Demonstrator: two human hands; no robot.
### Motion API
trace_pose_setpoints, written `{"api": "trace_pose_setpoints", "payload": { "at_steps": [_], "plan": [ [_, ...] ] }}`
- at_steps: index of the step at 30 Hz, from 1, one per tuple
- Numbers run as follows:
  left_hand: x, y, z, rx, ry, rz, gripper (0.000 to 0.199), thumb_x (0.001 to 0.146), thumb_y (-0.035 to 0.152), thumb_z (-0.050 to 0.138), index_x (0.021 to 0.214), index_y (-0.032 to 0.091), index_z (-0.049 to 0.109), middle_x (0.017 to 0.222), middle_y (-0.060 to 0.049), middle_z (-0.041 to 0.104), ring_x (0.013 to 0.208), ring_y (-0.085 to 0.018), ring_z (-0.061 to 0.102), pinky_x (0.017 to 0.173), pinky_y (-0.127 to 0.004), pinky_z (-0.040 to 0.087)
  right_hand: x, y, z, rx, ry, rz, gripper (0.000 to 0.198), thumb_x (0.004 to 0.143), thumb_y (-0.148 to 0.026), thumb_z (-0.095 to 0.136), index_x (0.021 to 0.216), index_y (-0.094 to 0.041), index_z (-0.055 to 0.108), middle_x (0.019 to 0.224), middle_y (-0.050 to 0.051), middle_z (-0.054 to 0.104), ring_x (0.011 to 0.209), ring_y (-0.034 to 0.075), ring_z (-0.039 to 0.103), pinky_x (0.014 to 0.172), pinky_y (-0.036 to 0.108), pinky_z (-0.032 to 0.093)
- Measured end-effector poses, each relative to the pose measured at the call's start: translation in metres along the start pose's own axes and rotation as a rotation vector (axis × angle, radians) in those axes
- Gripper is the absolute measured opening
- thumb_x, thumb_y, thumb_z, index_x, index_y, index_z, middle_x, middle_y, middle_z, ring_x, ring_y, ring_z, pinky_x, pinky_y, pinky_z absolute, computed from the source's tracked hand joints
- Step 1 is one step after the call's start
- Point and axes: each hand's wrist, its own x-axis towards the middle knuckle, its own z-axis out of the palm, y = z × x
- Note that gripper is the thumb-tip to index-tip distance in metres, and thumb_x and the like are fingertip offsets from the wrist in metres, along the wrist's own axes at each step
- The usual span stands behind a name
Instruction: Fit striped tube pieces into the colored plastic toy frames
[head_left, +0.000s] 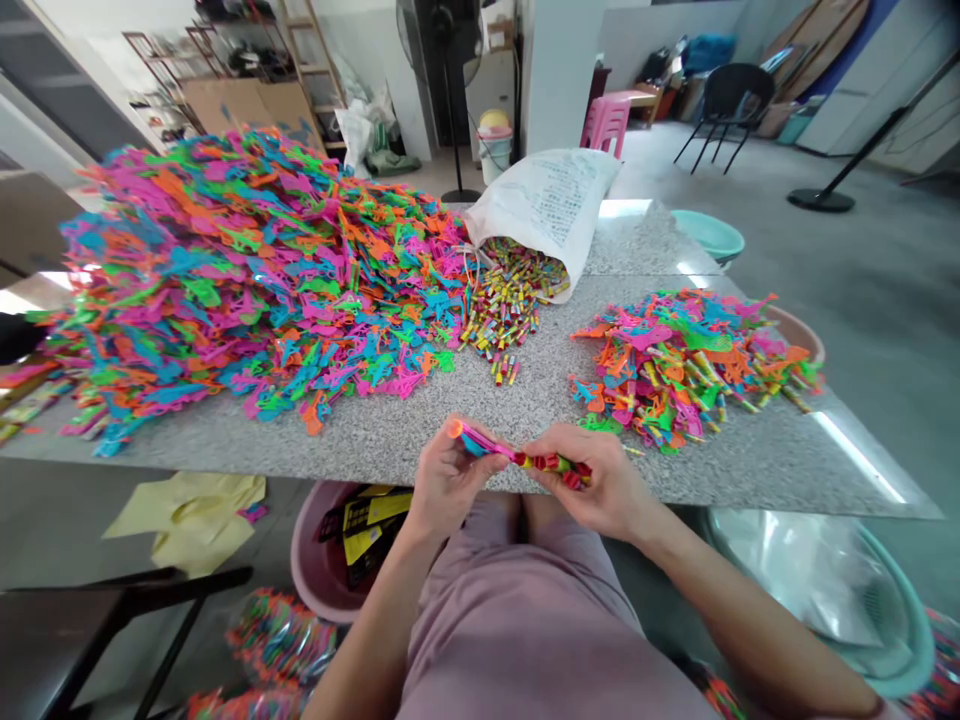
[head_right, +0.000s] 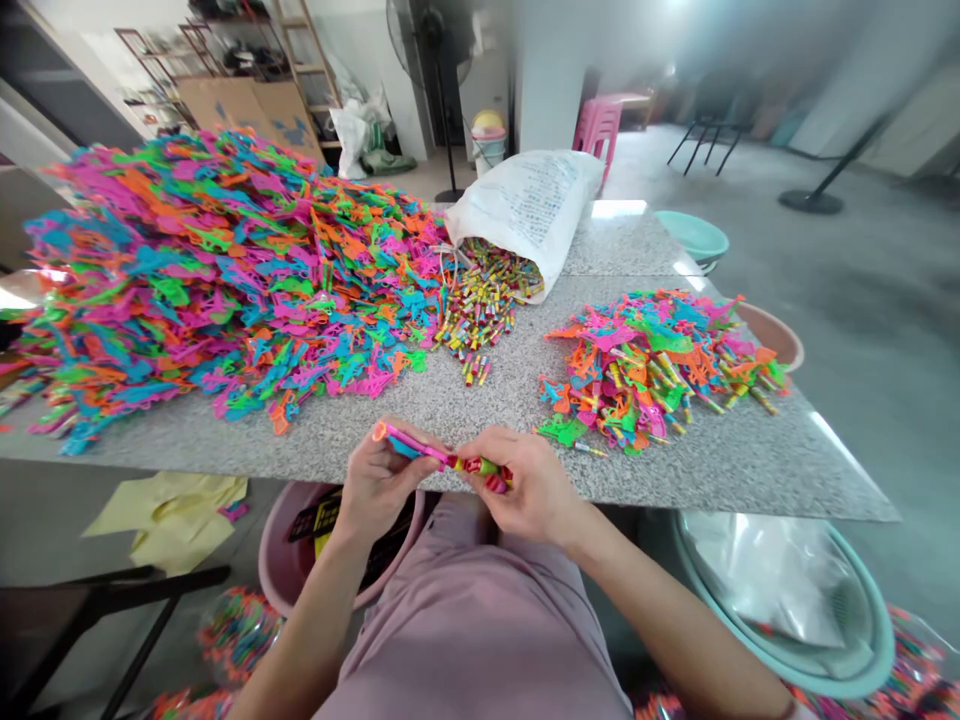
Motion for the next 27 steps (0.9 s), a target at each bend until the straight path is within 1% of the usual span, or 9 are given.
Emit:
{"api": "trace_pose_setpoints", "payload": {
  "at_steps": [4,7,11,15,17,19,22,25,27],
  "plan": [
    [-0.003,-0.003,0.007,-0.184,0.054,0.041,0.016,0.074,0.020,0.074,0.083,0.017,0.061,0.081,-0.004,0.071,0.088,-0.021,0.068,0.081,-0.035,0.054,-0.001,-0.003,0.006,0.066,0.080,0.092,0.012,0.083,-0.024,0.062,0.091,-0.016,0.067,0.076,0.004,0.067,0.064,0.012,0.059,0.056,0.022,0.043],
    [-0.004,-0.004,0.011,-0.333,0.073,-0.033,0.020,0.075,0.024,0.073,0.084,0.018,0.056,0.078,-0.003,0.071,0.092,-0.023,0.069,0.083,-0.037,0.054,0.000,-0.006,0.008,0.076,0.098,0.119,0.011,0.082,-0.024,0.063,0.088,-0.016,0.067,0.074,0.003,0.066,0.060,0.011,0.057,0.054,0.021,0.041],
    [-0.003,-0.003,0.010,-0.288,0.076,-0.128,0.023,0.072,0.019,0.076,0.082,0.017,0.055,0.077,-0.003,0.071,0.095,-0.025,0.068,0.078,-0.033,0.054,0.003,-0.004,0.007,0.054,0.049,0.148,0.009,0.080,-0.022,0.063,0.086,-0.016,0.067,0.071,0.002,0.064,0.061,0.011,0.056,0.055,0.022,0.041],
    [-0.004,-0.006,0.014,-0.323,0.167,-0.166,0.024,0.069,0.020,0.078,0.079,0.018,0.056,0.077,-0.002,0.070,0.099,-0.024,0.067,0.079,-0.030,0.053,0.003,0.006,0.010,0.281,0.010,0.347,0.016,0.080,-0.031,0.065,0.085,-0.016,0.066,0.061,-0.001,0.059,0.054,0.011,0.053,0.050,0.021,0.040],
    [-0.004,-0.010,0.017,-0.399,0.211,-0.225,0.026,0.068,0.022,0.079,0.080,0.018,0.057,0.073,0.001,0.068,0.092,-0.020,0.069,0.078,-0.027,0.052,0.003,0.012,0.014,0.419,0.026,0.414,0.020,0.077,-0.034,0.068,0.084,-0.015,0.066,0.061,-0.001,0.059,0.054,0.011,0.054,0.050,0.022,0.042],
    [-0.001,-0.015,0.019,-0.452,0.247,-0.289,0.028,0.067,0.022,0.080,0.082,0.018,0.057,0.073,0.003,0.067,0.078,-0.014,0.068,0.074,-0.024,0.052,0.003,0.021,0.018,0.519,0.052,0.454,0.023,0.074,-0.036,0.071,0.084,-0.015,0.065,0.063,-0.001,0.060,0.054,0.011,0.054,0.051,0.022,0.044],
    [0.006,-0.028,0.017,-0.433,0.257,-0.390,0.031,0.063,0.023,0.082,0.082,0.017,0.058,0.072,0.003,0.066,0.064,-0.009,0.063,0.065,-0.021,0.050,0.004,0.042,0.026,0.602,0.047,0.539,0.028,0.072,-0.041,0.072,0.083,-0.015,0.065,0.062,-0.002,0.058,0.051,0.009,0.052,0.049,0.022,0.042],
    [0.014,-0.054,0.012,-0.350,0.260,-0.469,0.034,0.058,0.027,0.083,0.078,0.015,0.058,0.067,0.003,0.064,0.060,-0.010,0.060,0.061,-0.022,0.049,0.004,0.073,0.036,0.541,0.030,0.607,0.030,0.072,-0.044,0.070,0.080,-0.016,0.063,0.057,-0.003,0.054,0.049,0.010,0.050,0.048,0.023,0.042],
    [0.017,-0.076,0.010,-0.306,0.278,-0.499,0.035,0.057,0.030,0.084,0.074,0.015,0.057,0.065,0.003,0.062,0.057,-0.009,0.058,0.059,-0.022,0.047,0.002,0.095,0.045,0.375,0.032,0.597,0.028,0.073,-0.043,0.068,0.078,-0.016,0.062,0.056,-0.003,0.053,0.049,0.011,0.050,0.049,0.024,0.040]
  ]
}}
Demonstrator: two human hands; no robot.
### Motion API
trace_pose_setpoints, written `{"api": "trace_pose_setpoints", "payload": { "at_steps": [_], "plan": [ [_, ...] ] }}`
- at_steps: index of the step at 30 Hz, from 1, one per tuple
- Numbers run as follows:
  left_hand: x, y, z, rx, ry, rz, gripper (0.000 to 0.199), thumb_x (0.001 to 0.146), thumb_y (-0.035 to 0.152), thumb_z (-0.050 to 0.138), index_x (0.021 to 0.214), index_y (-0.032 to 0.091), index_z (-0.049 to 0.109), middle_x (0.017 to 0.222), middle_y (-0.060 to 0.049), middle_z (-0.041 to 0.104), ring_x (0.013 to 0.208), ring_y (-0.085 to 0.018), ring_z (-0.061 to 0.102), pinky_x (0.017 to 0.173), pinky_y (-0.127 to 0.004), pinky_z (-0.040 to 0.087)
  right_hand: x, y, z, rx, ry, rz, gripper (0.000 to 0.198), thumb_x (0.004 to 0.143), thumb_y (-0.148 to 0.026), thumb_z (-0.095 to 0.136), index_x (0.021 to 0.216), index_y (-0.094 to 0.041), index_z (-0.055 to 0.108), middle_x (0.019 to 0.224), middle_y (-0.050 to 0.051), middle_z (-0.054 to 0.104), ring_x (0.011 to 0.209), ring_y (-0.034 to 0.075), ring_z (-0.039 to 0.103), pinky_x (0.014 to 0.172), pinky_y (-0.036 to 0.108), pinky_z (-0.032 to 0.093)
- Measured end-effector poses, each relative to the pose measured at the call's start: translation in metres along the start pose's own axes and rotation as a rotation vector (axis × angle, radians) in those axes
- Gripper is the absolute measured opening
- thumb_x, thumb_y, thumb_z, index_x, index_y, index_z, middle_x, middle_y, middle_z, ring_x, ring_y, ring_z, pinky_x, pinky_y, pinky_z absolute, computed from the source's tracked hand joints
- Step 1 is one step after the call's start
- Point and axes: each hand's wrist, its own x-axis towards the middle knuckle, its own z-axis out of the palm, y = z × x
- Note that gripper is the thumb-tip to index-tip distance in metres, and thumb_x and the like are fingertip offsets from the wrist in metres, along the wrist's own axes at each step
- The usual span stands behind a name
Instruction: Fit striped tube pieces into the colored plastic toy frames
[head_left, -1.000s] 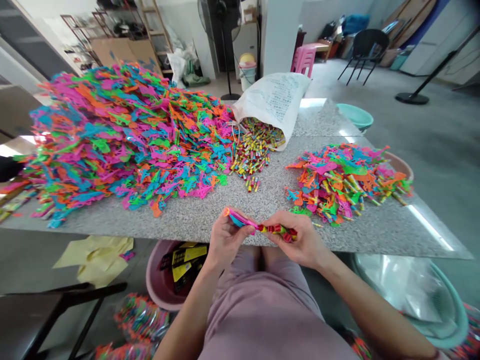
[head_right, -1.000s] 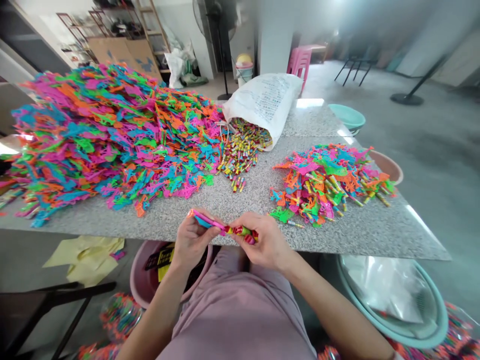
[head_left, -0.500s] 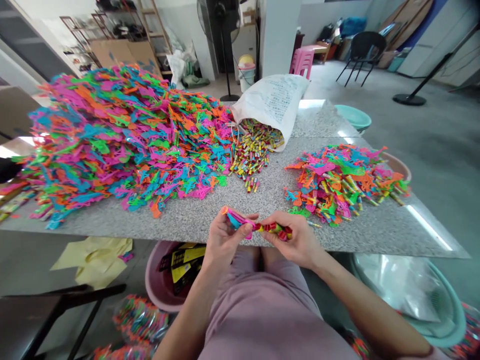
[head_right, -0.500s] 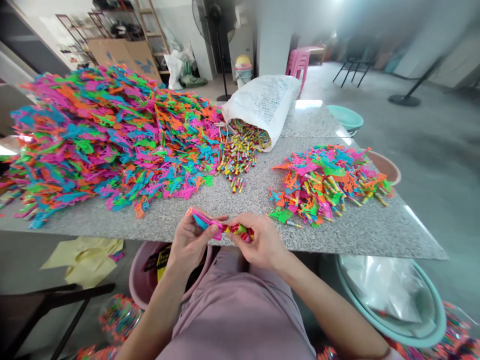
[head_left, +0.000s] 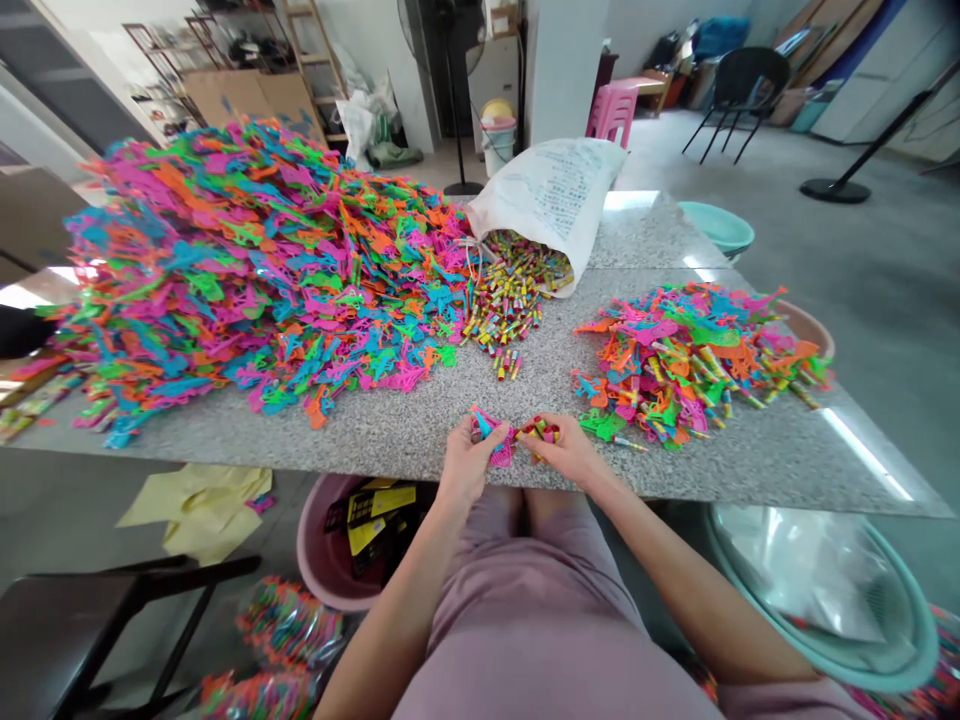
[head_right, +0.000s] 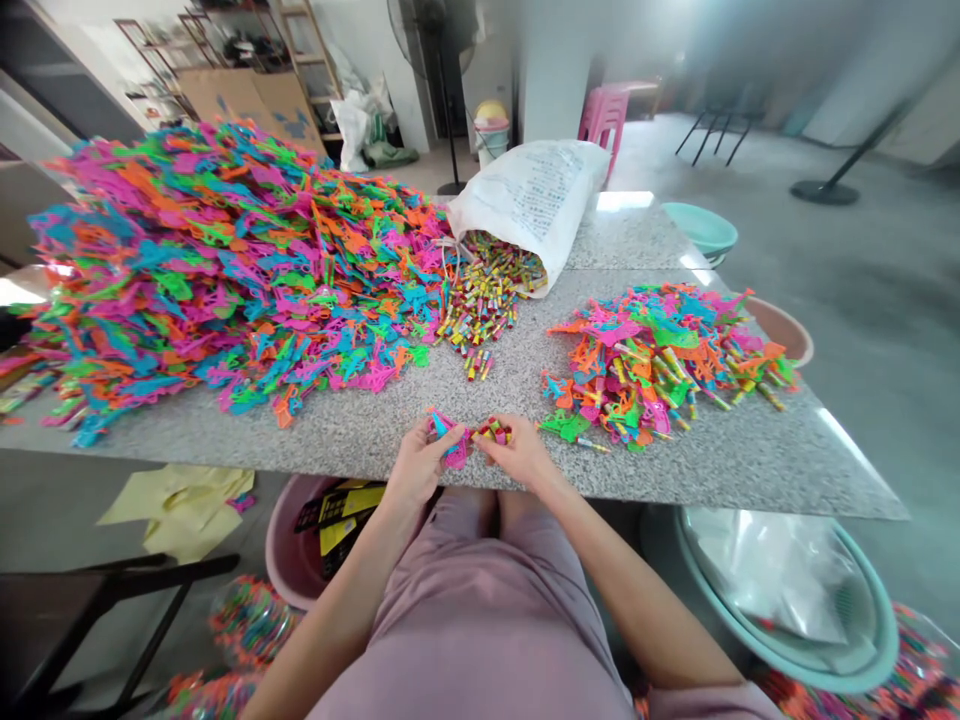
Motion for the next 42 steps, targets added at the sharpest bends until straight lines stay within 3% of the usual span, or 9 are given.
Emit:
{"api": "trace_pose_setpoints", "payload": {
  "at_steps": [6,17,25,31,34,36,38,40,42],
  "plan": [
    [0.030,-0.041,-0.011,0.027,0.054,-0.003,0.043,0.050,0.037,0.085,0.071,0.015,0.055,0.060,0.005,0.057,0.055,-0.008,0.052,0.056,-0.021,0.042,0.016,0.043,0.002,-0.543,0.103,-0.193,0.022,0.082,-0.037,0.059,0.073,-0.017,0.064,0.065,0.001,0.060,0.062,0.014,0.051,0.059,0.024,0.035],
    [0.038,-0.039,-0.020,0.097,-0.048,0.015,0.044,0.051,0.032,0.086,0.076,0.016,0.053,0.063,0.006,0.058,0.056,-0.007,0.051,0.059,-0.021,0.042,0.017,0.042,0.010,-0.760,0.092,-0.189,0.025,0.086,-0.034,0.055,0.066,-0.018,0.056,0.064,0.001,0.058,0.060,0.014,0.048,0.058,0.025,0.029],
    [0.039,-0.051,-0.021,0.012,0.063,0.052,0.041,0.054,0.032,0.083,0.075,0.016,0.051,0.059,0.008,0.055,0.054,-0.006,0.047,0.058,-0.019,0.039,0.017,0.049,0.011,-0.775,-0.016,-0.281,0.013,0.087,-0.026,0.054,0.079,-0.018,0.060,0.080,0.004,0.062,0.073,0.016,0.055,0.067,0.025,0.035],
    [0.036,-0.055,-0.019,0.033,0.044,0.042,0.041,0.056,0.036,0.082,0.074,0.016,0.051,0.060,0.007,0.053,0.056,-0.007,0.047,0.060,-0.020,0.040,0.015,0.046,0.021,-0.854,-0.023,-0.273,0.011,0.087,-0.025,0.055,0.084,-0.017,0.062,0.084,0.005,0.064,0.078,0.017,0.056,0.069,0.025,0.036],
    [0.041,-0.049,-0.025,0.116,0.016,0.099,0.041,0.061,0.039,0.079,0.084,0.016,0.054,0.072,0.003,0.057,0.065,-0.009,0.053,0.066,-0.023,0.044,0.016,0.033,0.009,-0.951,-0.038,-0.294,0.012,0.087,-0.025,0.055,0.082,-0.017,0.062,0.083,0.006,0.064,0.080,0.018,0.056,0.069,0.026,0.037],
    [0.053,-0.035,-0.035,0.218,0.052,0.177,0.047,0.064,0.040,0.077,0.098,0.016,0.053,0.086,-0.003,0.060,0.076,-0.013,0.058,0.074,-0.028,0.047,0.016,0.019,-0.018,-1.033,0.091,-0.267,0.014,0.088,-0.026,0.052,0.084,-0.017,0.063,0.081,0.007,0.063,0.080,0.019,0.056,0.069,0.027,0.038],
    [0.071,-0.014,-0.049,0.423,0.170,0.318,0.052,0.067,0.038,0.075,0.108,0.017,0.052,0.099,-0.009,0.061,0.089,-0.020,0.059,0.083,-0.035,0.047,0.017,0.005,-0.055,-1.144,0.330,-0.176,0.018,0.089,-0.027,0.049,0.087,-0.016,0.063,0.083,0.009,0.061,0.076,0.020,0.056,0.066,0.029,0.038],
    [0.092,0.010,-0.065,0.744,0.344,0.484,0.049,0.071,0.034,0.070,0.114,0.016,0.053,0.112,-0.015,0.058,0.106,-0.028,0.055,0.093,-0.043,0.041,0.018,-0.006,-0.088,-1.269,0.540,-0.064,0.017,0.086,-0.026,0.052,0.090,-0.015,0.064,0.095,0.014,0.059,0.078,0.021,0.056,0.063,0.030,0.037],
    [0.111,0.030,-0.078,1.072,0.501,0.600,0.046,0.074,0.028,0.066,0.118,0.016,0.055,0.128,-0.019,0.051,0.124,-0.035,0.042,0.102,-0.051,0.031,0.020,-0.010,-0.103,-1.319,0.634,-0.052,0.019,0.083,-0.021,0.054,0.098,-0.015,0.063,0.107,0.017,0.056,0.086,0.024,0.056,0.066,0.032,0.039]
  ]
}}
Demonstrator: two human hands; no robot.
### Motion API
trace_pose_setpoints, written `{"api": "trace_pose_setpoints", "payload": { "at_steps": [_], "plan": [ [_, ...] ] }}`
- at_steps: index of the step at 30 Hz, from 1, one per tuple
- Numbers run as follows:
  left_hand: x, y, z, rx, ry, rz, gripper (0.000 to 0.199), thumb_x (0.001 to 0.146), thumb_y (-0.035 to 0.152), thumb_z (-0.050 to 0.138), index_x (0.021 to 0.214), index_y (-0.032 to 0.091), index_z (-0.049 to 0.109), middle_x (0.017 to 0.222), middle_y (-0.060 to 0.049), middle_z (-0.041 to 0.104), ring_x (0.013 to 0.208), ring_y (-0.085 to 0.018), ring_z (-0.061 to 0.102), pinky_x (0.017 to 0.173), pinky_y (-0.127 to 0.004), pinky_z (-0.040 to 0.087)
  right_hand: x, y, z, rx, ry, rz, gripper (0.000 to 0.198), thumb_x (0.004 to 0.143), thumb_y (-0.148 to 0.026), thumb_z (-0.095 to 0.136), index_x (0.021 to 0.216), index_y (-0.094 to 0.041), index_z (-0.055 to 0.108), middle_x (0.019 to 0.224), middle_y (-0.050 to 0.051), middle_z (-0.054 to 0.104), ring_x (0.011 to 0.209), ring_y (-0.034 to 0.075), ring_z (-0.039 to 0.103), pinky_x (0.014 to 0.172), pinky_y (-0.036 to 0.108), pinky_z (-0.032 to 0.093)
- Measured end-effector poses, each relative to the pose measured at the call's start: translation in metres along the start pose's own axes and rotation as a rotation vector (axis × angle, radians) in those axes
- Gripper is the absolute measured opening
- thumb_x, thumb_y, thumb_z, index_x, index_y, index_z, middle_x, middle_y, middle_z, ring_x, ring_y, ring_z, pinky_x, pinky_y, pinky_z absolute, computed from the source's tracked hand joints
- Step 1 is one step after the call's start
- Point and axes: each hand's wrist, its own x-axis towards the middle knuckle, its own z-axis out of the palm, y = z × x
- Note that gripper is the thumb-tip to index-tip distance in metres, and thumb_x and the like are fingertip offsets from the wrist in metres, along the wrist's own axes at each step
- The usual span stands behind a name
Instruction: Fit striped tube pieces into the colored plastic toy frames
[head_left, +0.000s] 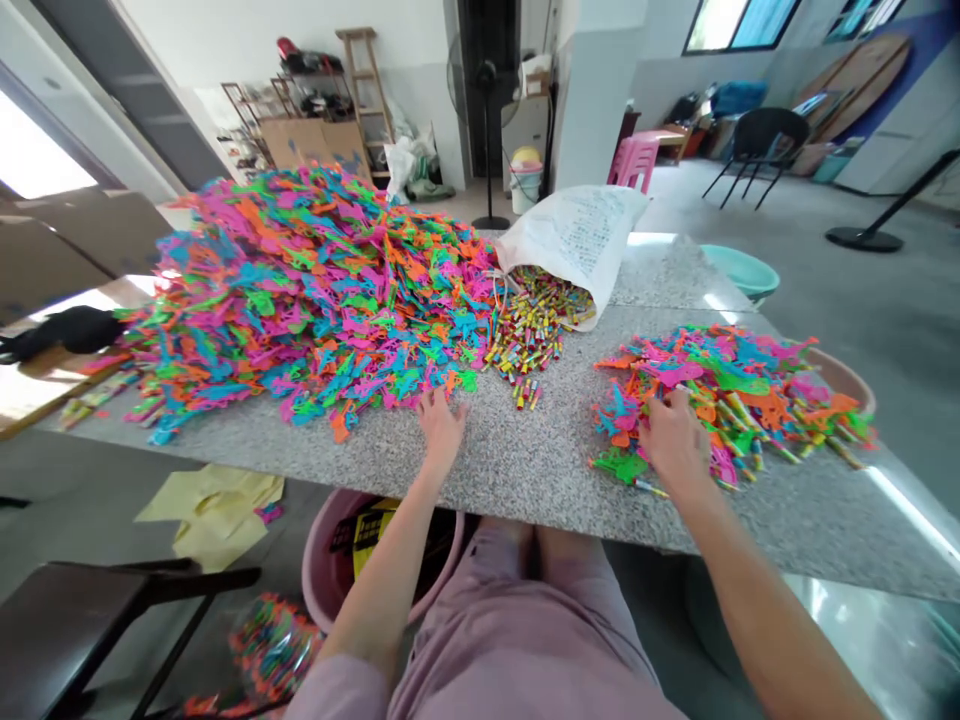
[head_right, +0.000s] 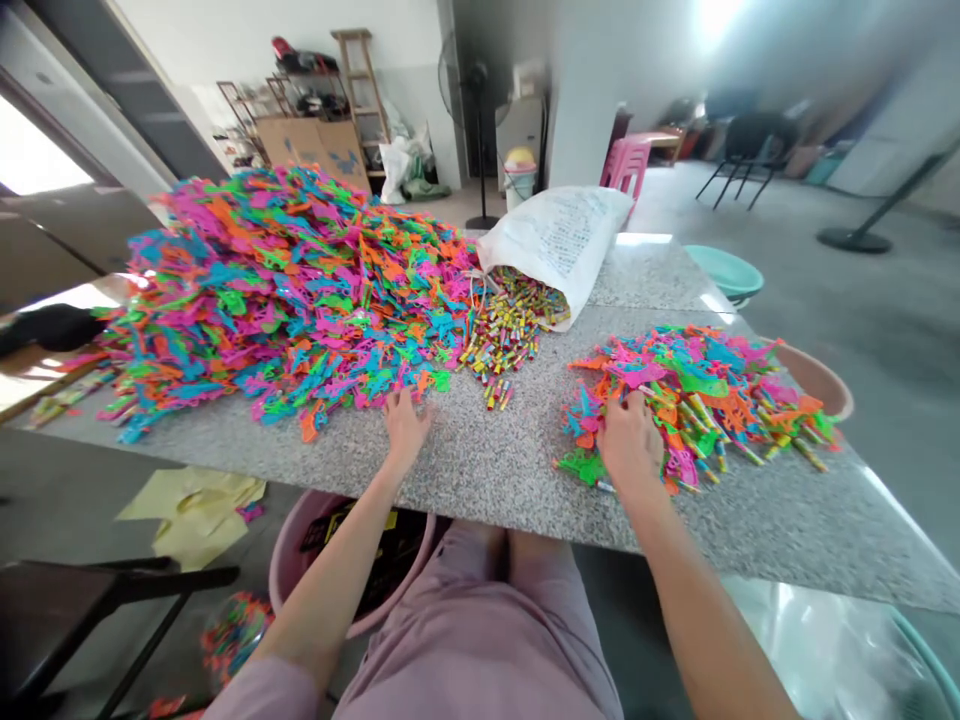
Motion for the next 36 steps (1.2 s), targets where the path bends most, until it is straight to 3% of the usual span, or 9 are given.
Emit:
{"api": "trace_pose_setpoints", "payload": {
  "at_steps": [3,7,10,14,17,22,26,30,36],
  "plan": [
    [0.024,-0.013,-0.006,0.250,-0.004,0.061,0.035,0.078,0.023,0.060,0.112,0.018,0.062,0.131,-0.019,0.051,0.130,-0.039,0.033,0.104,-0.056,0.023,-0.008,-0.014,0.012,0.254,-0.016,-0.050,0.032,0.080,-0.018,0.054,0.112,-0.015,0.056,0.105,0.014,0.058,0.087,0.024,0.057,0.071,0.033,0.042],
    [0.015,-0.025,-0.014,0.177,-0.075,0.070,0.017,0.082,0.024,0.054,0.090,0.021,0.069,0.102,-0.013,0.067,0.112,-0.032,0.051,0.102,-0.048,0.028,-0.035,-0.056,0.046,0.931,-0.312,0.107,0.030,0.074,-0.034,0.064,0.097,-0.016,0.054,0.073,0.002,0.059,0.064,0.017,0.056,0.062,0.030,0.044],
    [-0.012,-0.018,-0.019,-0.208,-0.006,0.003,0.018,0.080,0.034,0.060,0.087,0.020,0.069,0.092,-0.009,0.068,0.096,-0.026,0.058,0.093,-0.038,0.038,-0.046,-0.084,0.058,1.259,-0.494,0.195,0.035,0.066,-0.043,0.070,0.083,-0.017,0.053,0.066,-0.002,0.054,0.056,0.012,0.050,0.051,0.024,0.040],
    [-0.051,0.018,-0.016,-0.881,-0.001,-0.383,0.036,0.078,0.052,0.060,0.092,0.020,0.062,0.083,-0.003,0.066,0.078,-0.018,0.063,0.077,-0.033,0.048,-0.048,-0.119,0.048,1.545,-0.573,0.230,0.038,0.062,-0.043,0.073,0.084,-0.015,0.058,0.068,-0.002,0.056,0.055,0.009,0.047,0.047,0.020,0.036],
    [-0.072,0.046,-0.016,-1.171,-0.141,-0.564,0.036,0.074,0.052,0.065,0.091,0.021,0.057,0.081,-0.001,0.066,0.076,-0.015,0.065,0.075,-0.032,0.051,-0.050,-0.139,0.036,1.559,-0.558,0.141,0.039,0.067,-0.046,0.071,0.087,-0.015,0.062,0.070,0.000,0.058,0.056,0.009,0.049,0.049,0.020,0.037],
    [-0.089,0.063,-0.033,-1.261,-0.430,-0.544,0.033,0.067,0.037,0.078,0.089,0.016,0.065,0.085,-0.003,0.068,0.082,-0.015,0.065,0.079,-0.031,0.053,-0.060,-0.137,0.019,1.513,-0.498,0.160,0.039,0.070,-0.050,0.069,0.087,-0.015,0.064,0.068,0.001,0.058,0.058,0.011,0.050,0.050,0.022,0.038],
    [-0.095,0.064,-0.043,-1.182,-0.442,-0.590,0.031,0.068,0.035,0.078,0.090,0.016,0.067,0.083,-0.002,0.068,0.076,-0.013,0.065,0.078,-0.030,0.054,-0.066,-0.124,0.007,1.408,-0.449,0.070,0.037,0.074,-0.048,0.067,0.090,-0.015,0.067,0.071,0.002,0.061,0.063,0.013,0.053,0.058,0.025,0.043],
    [-0.101,0.077,-0.052,-1.230,-0.533,-0.561,0.035,0.075,0.038,0.072,0.107,0.024,0.066,0.113,-0.005,0.066,0.101,-0.017,0.063,0.087,-0.031,0.052,-0.067,-0.119,0.004,1.298,-0.308,-0.057,0.027,0.075,-0.042,0.067,0.085,-0.017,0.070,0.084,0.005,0.065,0.081,0.017,0.058,0.076,0.031,0.046],
    [-0.100,0.086,-0.065,-1.101,-0.716,-0.356,0.055,0.068,0.029,0.078,0.120,0.026,0.061,0.121,-0.008,0.061,0.096,-0.020,0.064,0.078,-0.031,0.055,-0.062,-0.105,-0.003,1.363,-0.531,-0.056,0.030,0.076,-0.043,0.067,0.085,-0.015,0.070,0.067,0.000,0.060,0.056,0.011,0.050,0.053,0.024,0.039]
  ]
}}
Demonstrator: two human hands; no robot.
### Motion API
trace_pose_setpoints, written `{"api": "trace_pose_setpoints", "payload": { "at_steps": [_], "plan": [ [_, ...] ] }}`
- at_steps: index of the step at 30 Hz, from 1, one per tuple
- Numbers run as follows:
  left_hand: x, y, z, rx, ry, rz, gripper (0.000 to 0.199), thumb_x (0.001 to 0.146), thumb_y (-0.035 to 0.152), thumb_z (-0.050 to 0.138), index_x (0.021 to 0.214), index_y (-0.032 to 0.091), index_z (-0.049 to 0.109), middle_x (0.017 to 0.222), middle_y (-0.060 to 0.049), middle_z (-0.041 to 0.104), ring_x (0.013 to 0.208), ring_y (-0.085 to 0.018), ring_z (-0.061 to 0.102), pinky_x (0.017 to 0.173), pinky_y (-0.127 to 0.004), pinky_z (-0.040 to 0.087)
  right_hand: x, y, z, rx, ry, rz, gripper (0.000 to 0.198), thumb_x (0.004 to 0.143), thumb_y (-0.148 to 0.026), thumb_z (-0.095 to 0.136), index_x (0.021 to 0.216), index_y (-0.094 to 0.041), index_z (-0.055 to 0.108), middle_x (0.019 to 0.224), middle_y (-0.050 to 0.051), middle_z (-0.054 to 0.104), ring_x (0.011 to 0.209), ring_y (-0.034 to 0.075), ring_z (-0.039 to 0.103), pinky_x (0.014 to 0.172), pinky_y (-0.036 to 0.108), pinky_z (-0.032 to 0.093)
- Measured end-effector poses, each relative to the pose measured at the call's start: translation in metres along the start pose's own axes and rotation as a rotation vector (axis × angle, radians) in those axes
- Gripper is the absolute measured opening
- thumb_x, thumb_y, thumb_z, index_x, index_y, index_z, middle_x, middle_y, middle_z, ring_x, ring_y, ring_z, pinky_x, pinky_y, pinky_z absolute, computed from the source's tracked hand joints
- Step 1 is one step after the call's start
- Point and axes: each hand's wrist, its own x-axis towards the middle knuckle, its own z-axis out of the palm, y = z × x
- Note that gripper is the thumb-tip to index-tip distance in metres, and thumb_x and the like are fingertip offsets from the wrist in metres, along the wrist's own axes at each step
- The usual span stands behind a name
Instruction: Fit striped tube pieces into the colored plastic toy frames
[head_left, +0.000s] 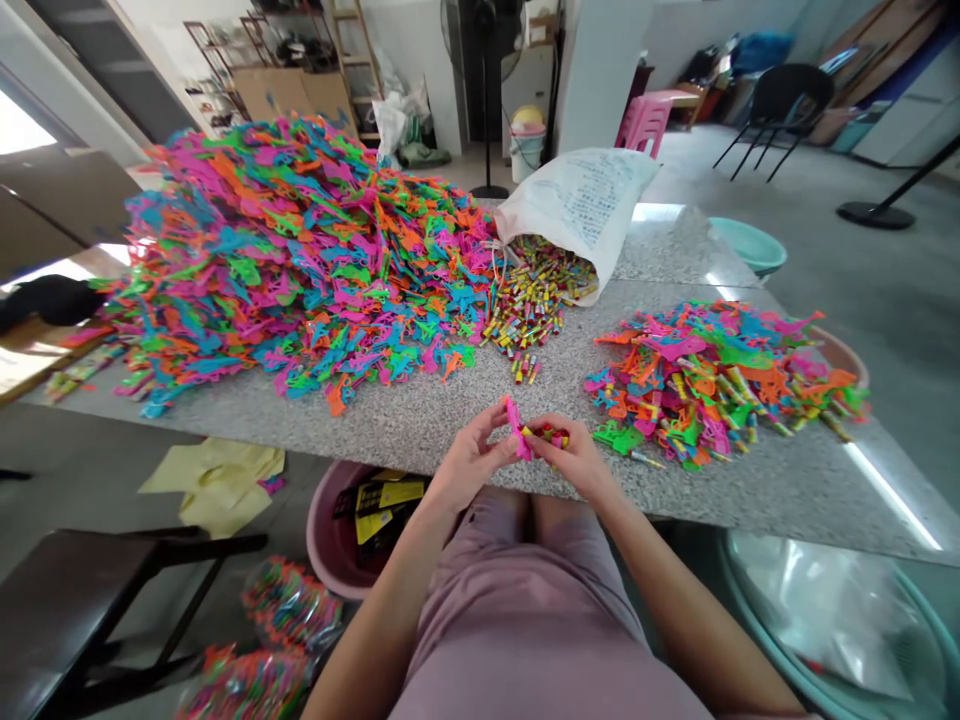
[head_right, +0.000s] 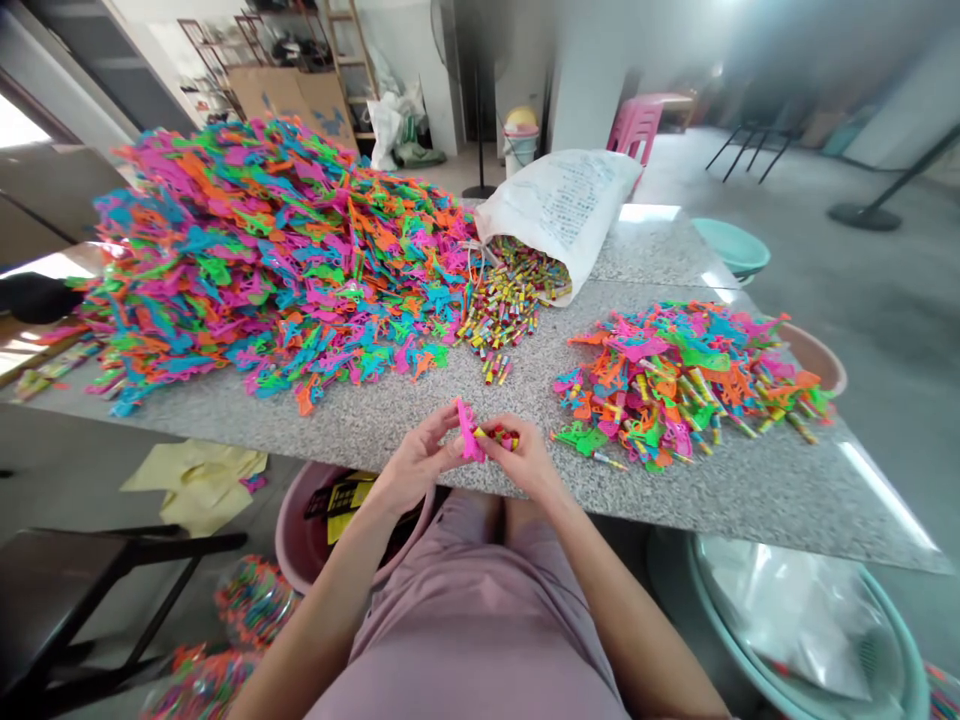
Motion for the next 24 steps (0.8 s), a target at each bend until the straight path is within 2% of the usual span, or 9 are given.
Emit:
{"api": "trace_pose_setpoints", "payload": {
  "at_steps": [2,3,6,8,12,19,21,24],
  "plan": [
    [0.002,-0.002,-0.001,0.086,0.020,0.017,0.060,0.063,0.025,0.081,0.119,0.023,0.060,0.105,-0.006,0.065,0.084,-0.015,0.064,0.074,-0.026,0.053,-0.003,-0.005,-0.003,-0.013,-0.042,-0.006,0.030,0.074,-0.044,0.069,0.083,-0.014,0.070,0.067,0.000,0.060,0.056,0.011,0.050,0.051,0.023,0.038],
    [0.003,-0.005,0.000,0.104,0.032,0.020,0.056,0.062,0.025,0.082,0.115,0.021,0.062,0.096,-0.004,0.066,0.079,-0.013,0.063,0.072,-0.024,0.052,-0.006,-0.008,-0.003,-0.004,-0.041,-0.002,0.031,0.074,-0.044,0.069,0.084,-0.014,0.070,0.065,0.000,0.060,0.055,0.011,0.049,0.050,0.023,0.038],
    [0.004,-0.012,0.003,0.050,0.096,0.006,0.031,0.068,0.032,0.077,0.092,0.015,0.065,0.074,0.000,0.062,0.065,-0.009,0.058,0.063,-0.019,0.049,-0.013,-0.014,-0.003,0.033,0.051,0.015,0.034,0.077,-0.045,0.066,0.093,-0.015,0.070,0.062,-0.001,0.058,0.052,0.010,0.047,0.048,0.023,0.037],
    [0.004,-0.015,0.006,-0.040,0.168,-0.014,0.029,0.071,0.037,0.075,0.084,0.016,0.061,0.069,0.002,0.058,0.058,-0.007,0.054,0.056,-0.018,0.046,-0.019,-0.018,-0.003,0.006,0.126,-0.012,0.031,0.078,-0.042,0.065,0.093,-0.015,0.070,0.066,0.001,0.062,0.055,0.012,0.051,0.051,0.024,0.040],
    [0.001,-0.015,0.012,-0.143,0.280,0.031,0.033,0.070,0.039,0.076,0.084,0.018,0.056,0.067,0.005,0.056,0.055,-0.005,0.052,0.053,-0.016,0.044,-0.028,-0.023,-0.003,-0.096,0.175,-0.081,0.023,0.081,-0.036,0.063,0.089,-0.017,0.071,0.077,0.004,0.067,0.066,0.015,0.058,0.060,0.026,0.045],
    [-0.001,-0.016,0.012,-0.052,0.267,0.128,0.026,0.075,0.036,0.072,0.081,0.016,0.055,0.064,0.006,0.051,0.054,-0.004,0.044,0.052,-0.016,0.039,-0.031,-0.017,0.004,-0.149,0.133,-0.063,0.021,0.083,-0.034,0.060,0.089,-0.016,0.069,0.070,0.003,0.066,0.056,0.014,0.060,0.053,0.026,0.046],
    [0.001,-0.016,0.011,-0.002,0.281,0.163,0.025,0.076,0.035,0.071,0.080,0.016,0.055,0.065,0.005,0.052,0.056,-0.005,0.045,0.054,-0.016,0.039,-0.030,-0.013,0.003,-0.261,0.110,-0.159,0.017,0.085,-0.030,0.058,0.090,-0.017,0.069,0.072,0.003,0.067,0.061,0.016,0.062,0.058,0.026,0.047],
    [0.002,-0.017,0.011,-0.003,0.318,0.168,0.026,0.073,0.033,0.073,0.077,0.016,0.054,0.066,0.006,0.051,0.057,-0.005,0.045,0.056,-0.016,0.038,-0.030,-0.007,0.000,-0.466,0.042,-0.348,0.017,0.086,-0.022,0.054,0.093,-0.020,0.069,0.085,0.007,0.068,0.076,0.018,0.063,0.068,0.028,0.048]
  ]
}}
